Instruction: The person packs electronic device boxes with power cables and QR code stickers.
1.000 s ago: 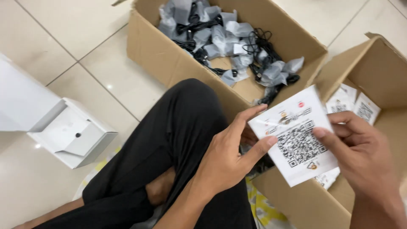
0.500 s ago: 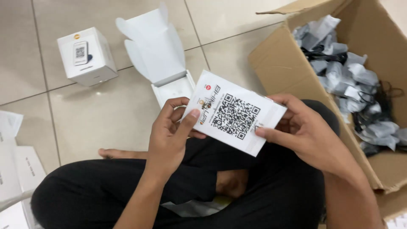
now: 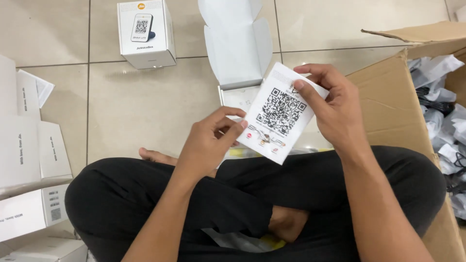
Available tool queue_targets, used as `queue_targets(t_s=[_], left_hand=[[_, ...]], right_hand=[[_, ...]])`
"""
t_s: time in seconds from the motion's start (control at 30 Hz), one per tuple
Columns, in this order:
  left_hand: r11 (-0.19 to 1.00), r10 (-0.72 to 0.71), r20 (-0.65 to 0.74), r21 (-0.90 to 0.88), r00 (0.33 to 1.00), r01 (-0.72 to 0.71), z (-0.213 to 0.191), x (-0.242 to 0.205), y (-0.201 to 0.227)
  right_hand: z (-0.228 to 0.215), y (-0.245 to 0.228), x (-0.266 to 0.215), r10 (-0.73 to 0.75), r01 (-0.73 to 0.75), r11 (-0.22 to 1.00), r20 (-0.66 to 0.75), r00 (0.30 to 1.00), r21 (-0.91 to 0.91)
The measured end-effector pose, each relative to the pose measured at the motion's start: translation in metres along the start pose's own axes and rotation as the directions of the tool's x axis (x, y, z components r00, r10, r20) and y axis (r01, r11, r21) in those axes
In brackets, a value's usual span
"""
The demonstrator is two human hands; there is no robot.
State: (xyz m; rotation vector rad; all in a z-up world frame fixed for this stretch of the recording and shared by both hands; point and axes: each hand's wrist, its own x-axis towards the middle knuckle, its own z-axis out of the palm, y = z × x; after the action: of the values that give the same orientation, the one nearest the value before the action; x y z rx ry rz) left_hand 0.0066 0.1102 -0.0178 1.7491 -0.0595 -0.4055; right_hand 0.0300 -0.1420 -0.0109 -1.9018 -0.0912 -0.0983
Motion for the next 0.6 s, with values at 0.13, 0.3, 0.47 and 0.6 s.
queue_targets(t_s=[0.13,0.3,0.47,0.6], left_hand=[[0.985,-0.148,0.016,-0.088,0.989,0.149,0.006,0.002,-0.012],[0.938,-0.317,-0.057,-0.167,0.947,0.304,0.015,0.014,-0.038],[0.928,-0.372,-0.089,-0.017,0.924,0.372,0.014,0.018,-0.032],[0.875,-0.126,-0.158,0.448,0.979,0.184,0.019,0.019,-0.05]], right_hand=[[0.012,0.029,0.003,0.036,-0.036,0.999,-0.023,0.999,0.01],[0.025,0.026,-0.004,0.399,-0.355,0.899,0.149,0.905,-0.257],[0.045,0.029,-0.004,0.528,-0.386,0.812,0.267,0.806,-0.437],[0.049,0.047,-0.007,0.415,-0.213,0.823,0.299,0.859,-0.527]])
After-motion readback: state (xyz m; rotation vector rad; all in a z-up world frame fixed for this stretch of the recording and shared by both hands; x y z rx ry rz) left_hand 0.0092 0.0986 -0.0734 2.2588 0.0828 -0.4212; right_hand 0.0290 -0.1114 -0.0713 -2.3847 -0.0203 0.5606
